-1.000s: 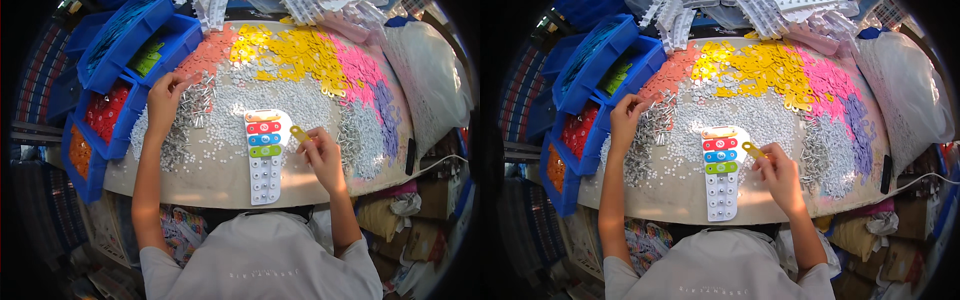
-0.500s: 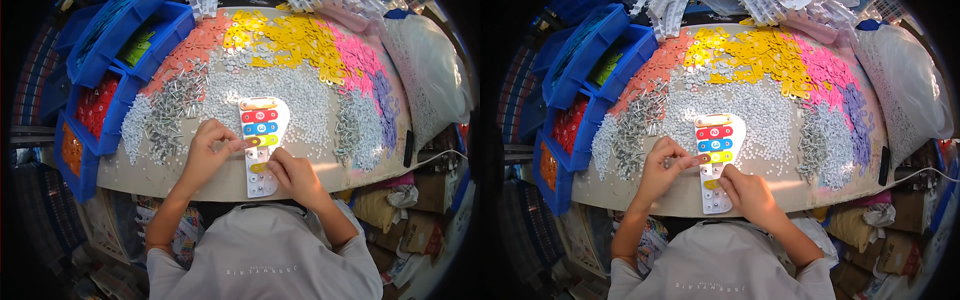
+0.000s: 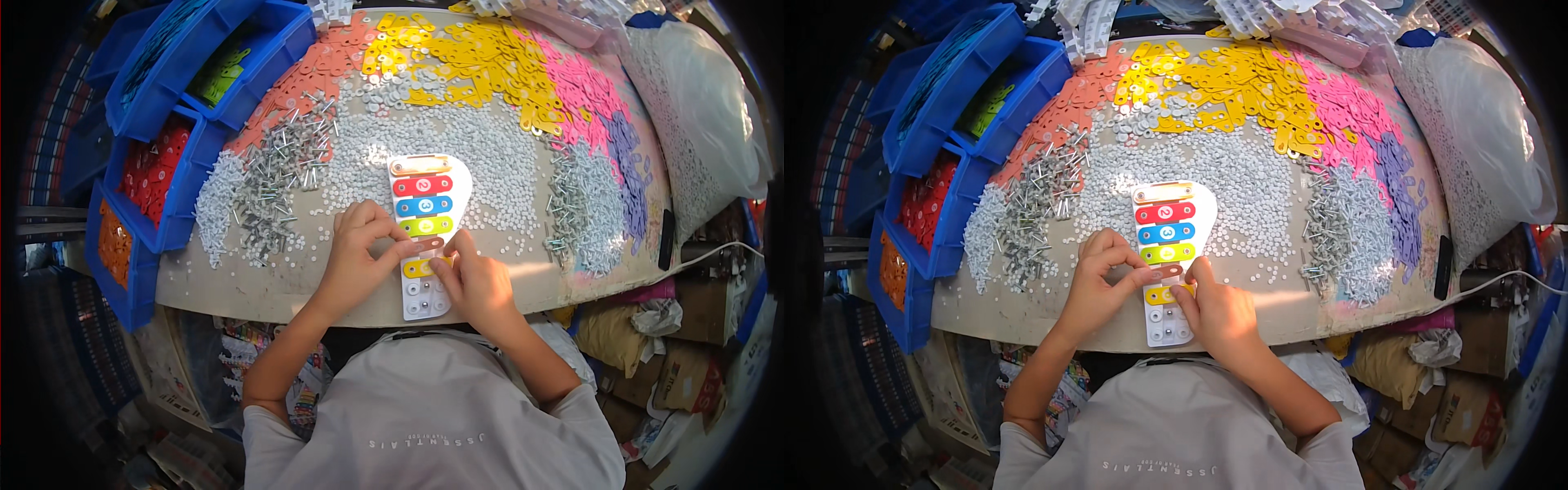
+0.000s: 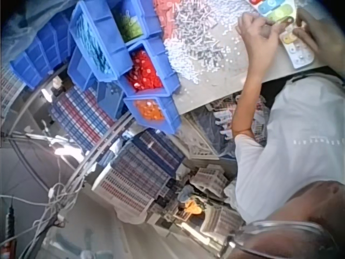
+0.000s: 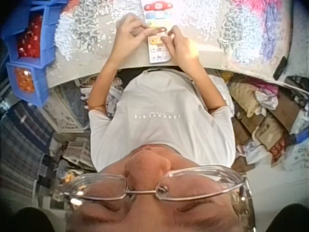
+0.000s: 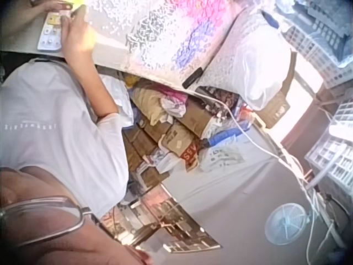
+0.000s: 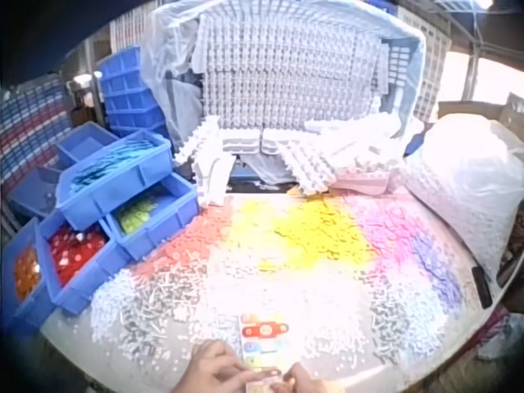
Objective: Manually assembling a toy xylophone by placing colored plates onto a plastic frame.
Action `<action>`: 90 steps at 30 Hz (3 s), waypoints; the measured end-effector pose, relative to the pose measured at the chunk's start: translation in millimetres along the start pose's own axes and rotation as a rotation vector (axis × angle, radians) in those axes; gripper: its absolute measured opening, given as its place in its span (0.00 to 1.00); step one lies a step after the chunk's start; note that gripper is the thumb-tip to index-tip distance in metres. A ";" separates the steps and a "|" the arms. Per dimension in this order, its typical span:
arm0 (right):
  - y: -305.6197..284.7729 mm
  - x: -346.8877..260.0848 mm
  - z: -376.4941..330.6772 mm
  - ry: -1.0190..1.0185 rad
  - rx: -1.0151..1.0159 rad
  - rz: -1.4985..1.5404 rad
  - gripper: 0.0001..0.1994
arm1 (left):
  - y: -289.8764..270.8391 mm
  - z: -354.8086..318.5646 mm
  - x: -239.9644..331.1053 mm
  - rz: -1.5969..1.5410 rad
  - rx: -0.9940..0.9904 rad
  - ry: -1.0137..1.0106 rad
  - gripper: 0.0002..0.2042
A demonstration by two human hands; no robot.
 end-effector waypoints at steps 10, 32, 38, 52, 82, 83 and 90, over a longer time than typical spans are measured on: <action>3.0 8.8 -1.8 -0.023 0.128 0.093 0.18 | 18.6 3.4 8.8 0.126 0.010 0.068 0.07; -166.4 54.0 133.2 -0.275 0.838 -0.425 0.07 | -0.2 -65.0 -9.0 0.167 0.324 0.006 0.06; -225.4 143.8 222.0 0.024 0.701 -0.561 0.10 | 1.8 -60.6 -16.2 0.136 0.346 -0.032 0.03; -227.0 177.4 207.0 0.011 0.585 -0.066 0.11 | 1.7 -63.3 -17.9 0.120 0.346 -0.055 0.03; -13.0 -14.6 -15.5 -0.093 -0.362 0.159 0.08 | 26.7 -68.5 17.1 0.085 0.119 -0.059 0.26; -12.2 -13.7 -16.8 -0.090 -0.358 0.162 0.08 | 27.6 -68.7 17.3 0.084 0.114 -0.055 0.26; -8.3 11.1 -18.6 -0.090 -0.097 0.176 0.13 | 34.0 -66.4 14.1 -0.010 0.106 -0.093 0.26</action>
Point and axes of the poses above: each hand's wrist, its own z-axis towards the middle knuckle, its own y-axis out of the palm, x = y × z, the point moved 5 cm from there along z, towards the middle knuckle, and after that the axes turned 11 degrees about y, right-handed, at the moved point
